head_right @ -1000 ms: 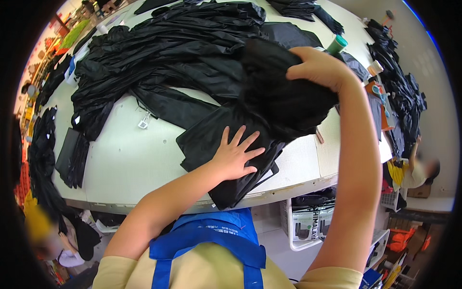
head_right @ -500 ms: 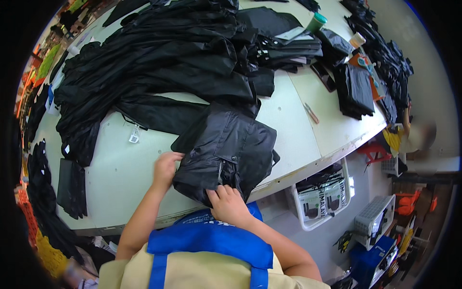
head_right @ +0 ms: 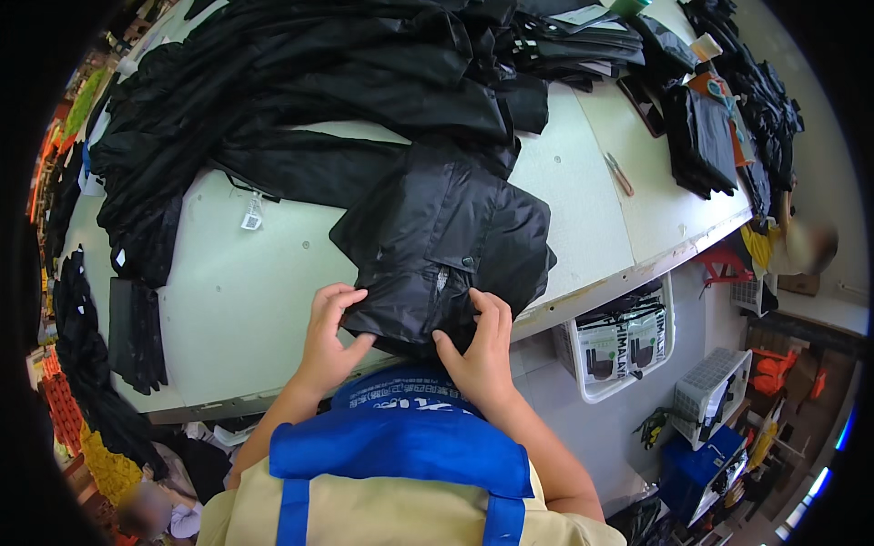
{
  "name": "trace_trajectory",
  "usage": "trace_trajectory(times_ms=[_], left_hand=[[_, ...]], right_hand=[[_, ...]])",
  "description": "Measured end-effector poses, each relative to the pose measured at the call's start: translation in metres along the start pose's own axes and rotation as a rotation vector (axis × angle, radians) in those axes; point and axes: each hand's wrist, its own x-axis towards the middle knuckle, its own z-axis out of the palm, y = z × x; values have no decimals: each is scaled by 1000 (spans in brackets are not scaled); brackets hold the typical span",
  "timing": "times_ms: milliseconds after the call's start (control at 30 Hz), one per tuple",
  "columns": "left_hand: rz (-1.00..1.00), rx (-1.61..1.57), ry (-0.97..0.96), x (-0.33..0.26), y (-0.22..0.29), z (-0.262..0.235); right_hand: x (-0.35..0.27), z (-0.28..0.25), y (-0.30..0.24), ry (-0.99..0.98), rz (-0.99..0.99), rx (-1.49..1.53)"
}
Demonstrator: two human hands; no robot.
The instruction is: The person folds black garments on a white table, aligns edges, and stacks them. The person uses scissors to trim loose threads from the garments. The person places folded items into a white bin.
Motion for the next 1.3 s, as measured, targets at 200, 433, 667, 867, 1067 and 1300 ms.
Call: trace_trajectory(times_ms=[200, 433, 667, 867, 1067, 1300], left_hand=[[281, 312, 142, 1, 5, -5], [477, 359, 146, -3, 4, -10], [298, 244, -98, 12, 35, -26], [159, 507, 13, 68, 51, 28], [194, 624, -277, 56, 47, 34], [378, 692, -366, 56, 43, 19]], right_hand=[[-4, 1, 11, -133, -215, -165], [-3, 0, 5, -200, -231, -151], [1, -1, 10, -355, -254, -189], [6, 1, 8, -395, -294, -207], [9, -1, 21, -348, -276, -32], [13, -3, 27, -344, -196, 135]])
